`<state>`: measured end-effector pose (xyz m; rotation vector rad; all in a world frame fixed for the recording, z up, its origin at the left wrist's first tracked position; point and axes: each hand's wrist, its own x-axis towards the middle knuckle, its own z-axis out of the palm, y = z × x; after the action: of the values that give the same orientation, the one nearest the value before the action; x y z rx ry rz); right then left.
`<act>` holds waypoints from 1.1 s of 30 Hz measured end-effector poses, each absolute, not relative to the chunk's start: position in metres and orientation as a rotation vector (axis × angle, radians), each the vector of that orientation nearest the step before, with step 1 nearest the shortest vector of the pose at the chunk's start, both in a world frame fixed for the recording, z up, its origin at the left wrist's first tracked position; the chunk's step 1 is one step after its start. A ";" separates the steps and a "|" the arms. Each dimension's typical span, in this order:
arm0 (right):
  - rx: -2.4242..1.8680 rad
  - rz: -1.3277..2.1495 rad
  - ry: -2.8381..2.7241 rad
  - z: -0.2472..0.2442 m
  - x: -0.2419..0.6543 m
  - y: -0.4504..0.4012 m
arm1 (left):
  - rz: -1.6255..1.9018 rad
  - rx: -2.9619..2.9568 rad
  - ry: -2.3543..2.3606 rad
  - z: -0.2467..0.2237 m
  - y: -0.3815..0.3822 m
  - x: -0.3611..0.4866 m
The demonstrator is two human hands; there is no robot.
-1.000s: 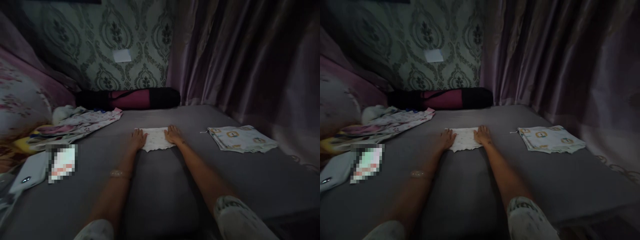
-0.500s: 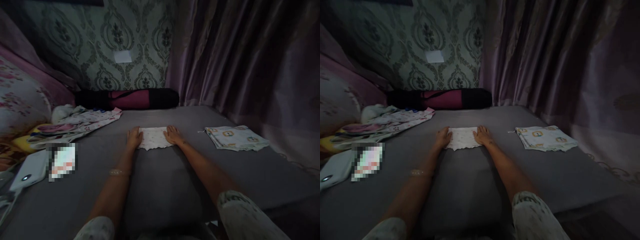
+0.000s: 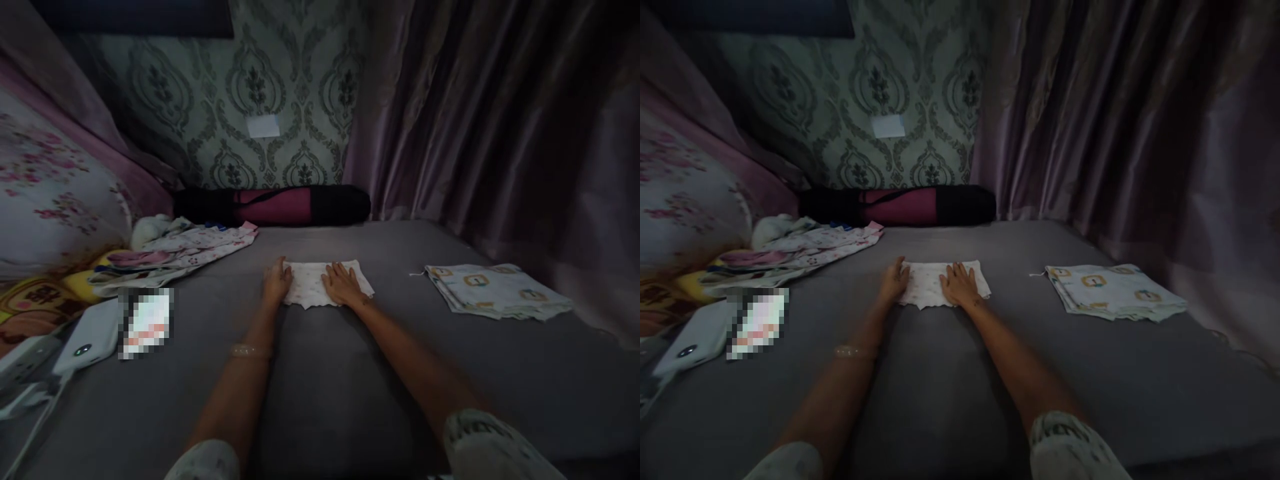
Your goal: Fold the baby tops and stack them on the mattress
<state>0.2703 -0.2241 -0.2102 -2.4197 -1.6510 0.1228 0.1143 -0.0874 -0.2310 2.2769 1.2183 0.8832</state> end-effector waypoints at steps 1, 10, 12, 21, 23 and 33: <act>-2.428 0.156 -1.652 -0.212 0.271 -0.224 | 0.910 2.235 1.216 -0.231 -0.087 0.114; -2.455 0.109 -1.645 -0.210 0.266 -0.215 | 1.095 1.851 1.146 -0.236 -0.072 0.120; -2.416 0.066 -1.665 -0.206 0.254 -0.209 | 1.123 1.805 1.136 -0.236 -0.069 0.121; -2.340 0.136 -1.766 -0.211 0.218 -0.190 | 1.224 1.378 1.132 -0.225 -0.058 0.113; -2.344 0.149 -1.769 -0.215 0.219 -0.189 | 1.200 1.274 1.168 -0.224 -0.056 0.111; -2.317 0.121 -1.756 -0.206 0.208 -0.180 | 1.084 1.319 1.288 -0.220 -0.057 0.106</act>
<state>0.2084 -0.1802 -0.2060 -2.3170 -1.7557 0.1210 0.1062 -0.0569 -0.2199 1.3190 1.2878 1.0840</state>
